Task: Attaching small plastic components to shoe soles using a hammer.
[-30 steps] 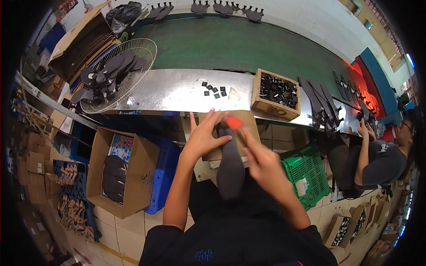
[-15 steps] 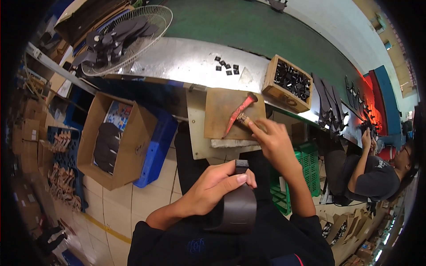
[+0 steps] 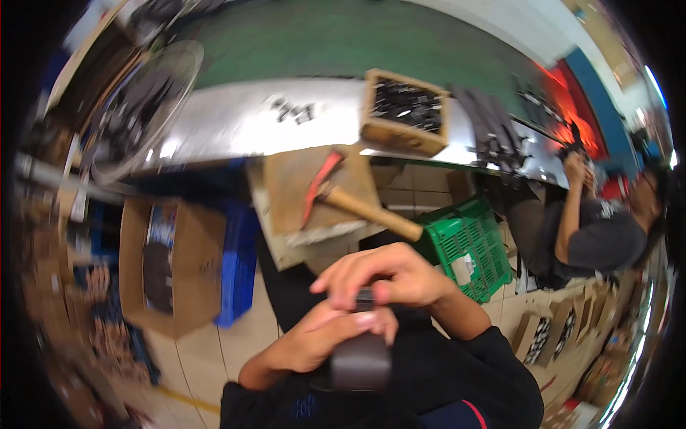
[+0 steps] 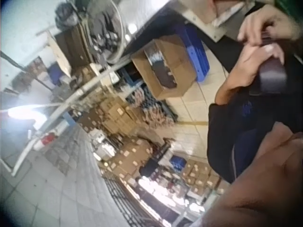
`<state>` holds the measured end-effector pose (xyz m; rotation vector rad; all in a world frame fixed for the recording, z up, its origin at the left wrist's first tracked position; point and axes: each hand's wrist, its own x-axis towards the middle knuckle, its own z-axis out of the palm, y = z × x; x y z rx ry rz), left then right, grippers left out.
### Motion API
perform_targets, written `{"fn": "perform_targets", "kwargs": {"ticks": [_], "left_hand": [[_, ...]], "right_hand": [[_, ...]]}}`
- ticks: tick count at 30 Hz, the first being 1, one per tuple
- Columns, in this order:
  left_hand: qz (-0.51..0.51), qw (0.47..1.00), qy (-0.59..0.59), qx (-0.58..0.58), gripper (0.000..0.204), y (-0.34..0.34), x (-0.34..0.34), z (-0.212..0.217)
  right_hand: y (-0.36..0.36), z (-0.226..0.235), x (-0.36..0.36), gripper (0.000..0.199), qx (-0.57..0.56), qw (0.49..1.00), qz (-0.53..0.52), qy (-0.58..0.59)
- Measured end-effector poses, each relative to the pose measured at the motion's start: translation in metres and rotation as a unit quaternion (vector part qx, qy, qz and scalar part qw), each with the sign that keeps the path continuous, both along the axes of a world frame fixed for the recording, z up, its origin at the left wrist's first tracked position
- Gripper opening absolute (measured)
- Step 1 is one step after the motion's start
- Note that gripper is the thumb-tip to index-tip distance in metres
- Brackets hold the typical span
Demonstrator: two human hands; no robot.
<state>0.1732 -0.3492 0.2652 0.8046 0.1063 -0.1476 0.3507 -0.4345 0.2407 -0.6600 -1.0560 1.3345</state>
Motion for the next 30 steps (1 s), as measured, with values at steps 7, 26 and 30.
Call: {"fn": "perform_targets", "kwargs": {"ticks": [7,26,30], "left_hand": [[0.587,0.713,0.058,0.379,0.04,0.147,0.008,0.0],[0.369,0.475,-0.05,0.797,0.068,0.125,0.164,0.016],[0.315,0.509,-0.187,0.779,0.091,0.091,0.184,0.034]], "right_hand": [[-0.053,-0.005,0.159,0.044,-0.174,0.74,-0.493,-0.424],[-0.054,0.061,0.303,0.019,-0.098,0.092,-0.641,-0.756],[-0.012,0.129,0.204,0.029,0.099,0.147,-0.505,-0.845]]}}
